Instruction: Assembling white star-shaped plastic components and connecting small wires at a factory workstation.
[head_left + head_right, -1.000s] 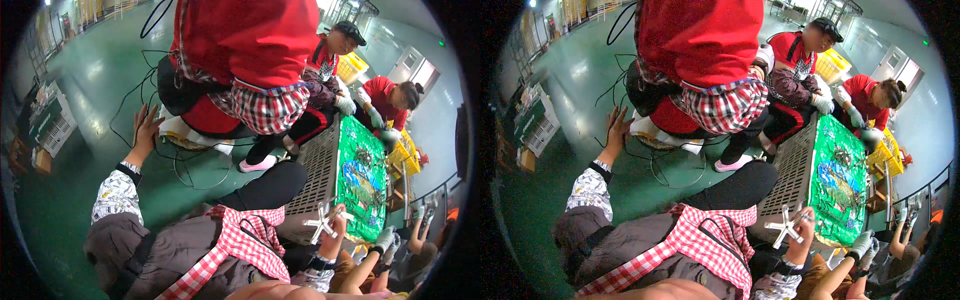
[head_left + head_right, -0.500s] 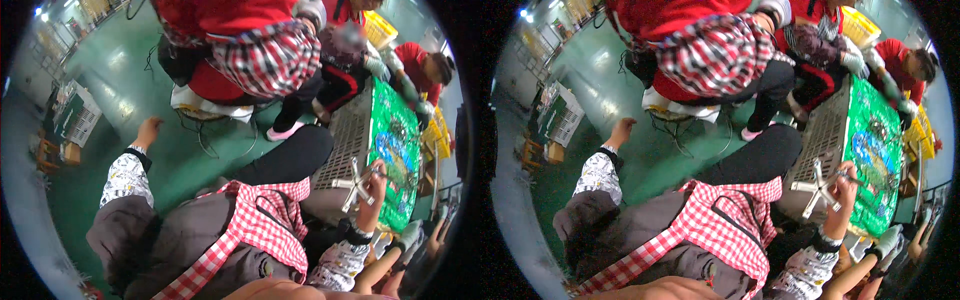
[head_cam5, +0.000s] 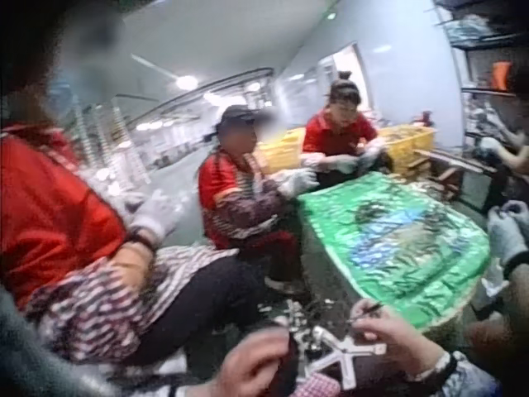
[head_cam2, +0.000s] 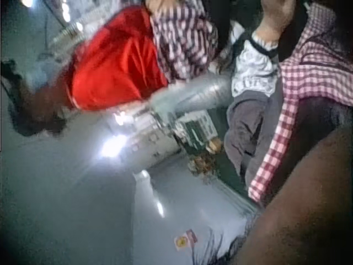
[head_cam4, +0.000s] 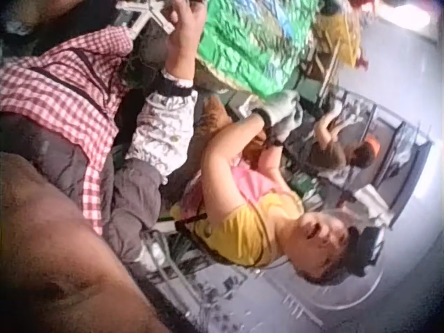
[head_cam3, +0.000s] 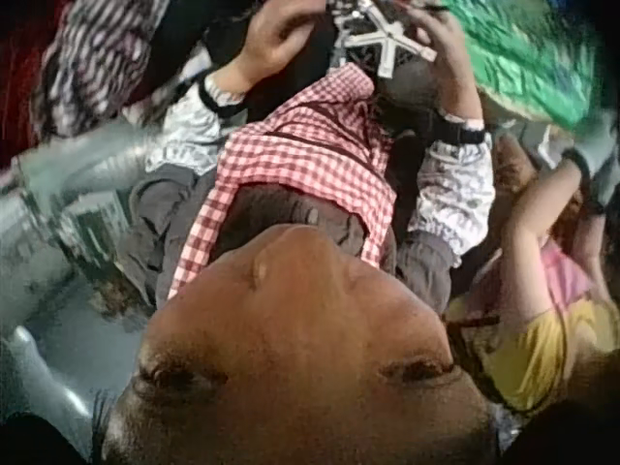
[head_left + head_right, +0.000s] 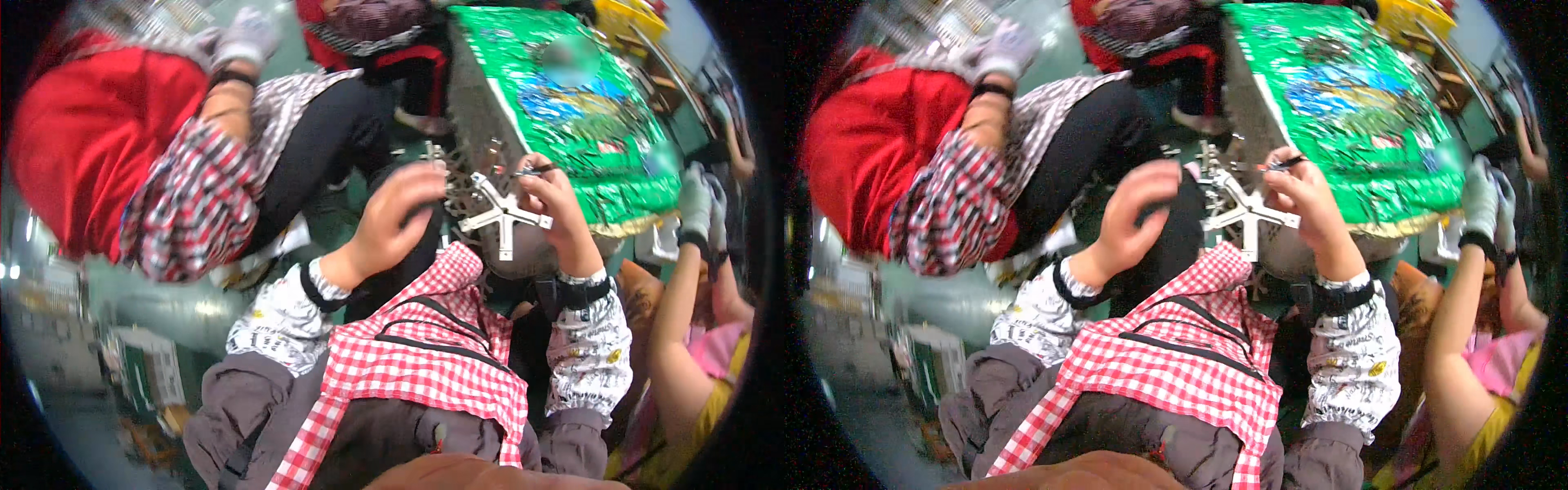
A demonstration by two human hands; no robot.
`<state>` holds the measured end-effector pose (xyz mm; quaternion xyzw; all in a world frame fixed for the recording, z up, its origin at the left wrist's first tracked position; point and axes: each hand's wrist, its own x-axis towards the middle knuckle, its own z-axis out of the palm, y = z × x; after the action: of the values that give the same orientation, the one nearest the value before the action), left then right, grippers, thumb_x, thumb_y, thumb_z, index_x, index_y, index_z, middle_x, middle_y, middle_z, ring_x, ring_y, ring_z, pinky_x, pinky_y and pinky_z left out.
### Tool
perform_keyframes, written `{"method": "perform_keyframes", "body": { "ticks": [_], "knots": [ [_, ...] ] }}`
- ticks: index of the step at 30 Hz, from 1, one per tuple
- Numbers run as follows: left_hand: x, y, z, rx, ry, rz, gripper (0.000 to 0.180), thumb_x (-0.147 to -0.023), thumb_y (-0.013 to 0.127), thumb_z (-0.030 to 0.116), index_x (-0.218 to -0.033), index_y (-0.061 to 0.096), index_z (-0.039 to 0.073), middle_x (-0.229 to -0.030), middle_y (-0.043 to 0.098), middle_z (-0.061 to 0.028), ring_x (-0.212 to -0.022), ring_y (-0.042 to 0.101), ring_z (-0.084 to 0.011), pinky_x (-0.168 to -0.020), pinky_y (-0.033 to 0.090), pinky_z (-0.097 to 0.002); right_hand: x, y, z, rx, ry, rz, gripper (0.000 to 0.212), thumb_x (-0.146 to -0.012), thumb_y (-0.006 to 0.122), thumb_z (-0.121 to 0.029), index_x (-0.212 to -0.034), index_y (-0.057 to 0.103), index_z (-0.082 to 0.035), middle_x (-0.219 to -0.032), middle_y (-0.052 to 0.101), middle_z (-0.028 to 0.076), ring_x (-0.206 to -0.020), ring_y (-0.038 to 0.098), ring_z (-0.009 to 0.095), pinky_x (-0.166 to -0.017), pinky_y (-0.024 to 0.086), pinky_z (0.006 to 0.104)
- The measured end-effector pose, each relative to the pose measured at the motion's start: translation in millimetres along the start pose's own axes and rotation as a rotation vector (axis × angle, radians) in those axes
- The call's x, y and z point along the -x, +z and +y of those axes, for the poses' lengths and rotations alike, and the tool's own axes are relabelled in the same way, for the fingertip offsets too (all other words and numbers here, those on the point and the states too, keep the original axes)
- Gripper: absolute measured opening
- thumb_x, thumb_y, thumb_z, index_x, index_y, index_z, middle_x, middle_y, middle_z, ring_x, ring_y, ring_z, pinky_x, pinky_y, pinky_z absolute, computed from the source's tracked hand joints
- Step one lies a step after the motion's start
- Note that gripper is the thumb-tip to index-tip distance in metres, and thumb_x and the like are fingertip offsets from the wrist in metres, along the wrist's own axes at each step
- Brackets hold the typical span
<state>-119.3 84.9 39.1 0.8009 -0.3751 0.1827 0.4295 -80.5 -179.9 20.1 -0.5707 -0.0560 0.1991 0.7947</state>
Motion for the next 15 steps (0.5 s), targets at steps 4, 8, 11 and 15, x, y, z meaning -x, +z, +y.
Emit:
{"method": "perform_keyframes", "body": {
  "ticks": [4,8,11,15],
  "knots": [
    [-43.0,56.6,-46.5,0.805,-0.508,-0.018,0.048,-0.078,0.043,-0.006,-0.125,0.041,0.0,-0.12,0.051,-0.0116,-0.112,0.05,-0.0194,-0.096,0.037,-0.0331,-7.3,-9.4,5.5,-0.038,-0.037,0.076,0.026,-0.08,0.063,-0.021,-0.097,0.049,-0.008,-0.08,0.05,-0.001,-0.067,0.049,0.006,-0.054,0.037,0.0199],
    [-61.4,68.9,-51.3,0.475,-0.398,-0.478,0.047,-0.079,0.045,-0.003,-0.126,0.04,0.0,-0.112,0.057,-0.0123,-0.103,0.055,-0.017,-0.09,0.042,-0.0298,-10.2,-17.5,5.2,-0.014,-0.079,0.086,0.028,-0.078,0.063,-0.016,-0.1,0.048,-0.008,-0.08,0.048,-0.003,-0.063,0.045,0.003,-0.05,0.032,0.0169],
    [-68.7,68.5,-48.3,0.526,-0.413,-0.416,0.05,-0.077,0.057,0.006,-0.124,0.042,0.0,-0.109,0.058,-0.0119,-0.1,0.056,-0.0178,-0.087,0.043,-0.0299,-6.7,-14.3,1.2,-0.021,-0.116,0.125,0.03,-0.078,0.064,-0.018,-0.101,0.047,-0.008,-0.084,0.051,-0.002,-0.066,0.048,0.004,-0.053,0.035,0.0161],
    [-77.0,59.0,-50.0,0.42,-0.428,-0.586,0.053,-0.075,0.066,0.011,-0.122,0.044,-0.001,-0.104,0.058,-0.0112,-0.096,0.056,-0.0165,-0.086,0.043,-0.0289,-1.1,-12.1,-1.3,-0.044,-0.089,0.108,0.025,-0.08,0.063,-0.018,-0.097,0.049,-0.008,-0.083,0.051,-0.003,-0.067,0.048,0.003,-0.053,0.035,0.016]
  ]
}}
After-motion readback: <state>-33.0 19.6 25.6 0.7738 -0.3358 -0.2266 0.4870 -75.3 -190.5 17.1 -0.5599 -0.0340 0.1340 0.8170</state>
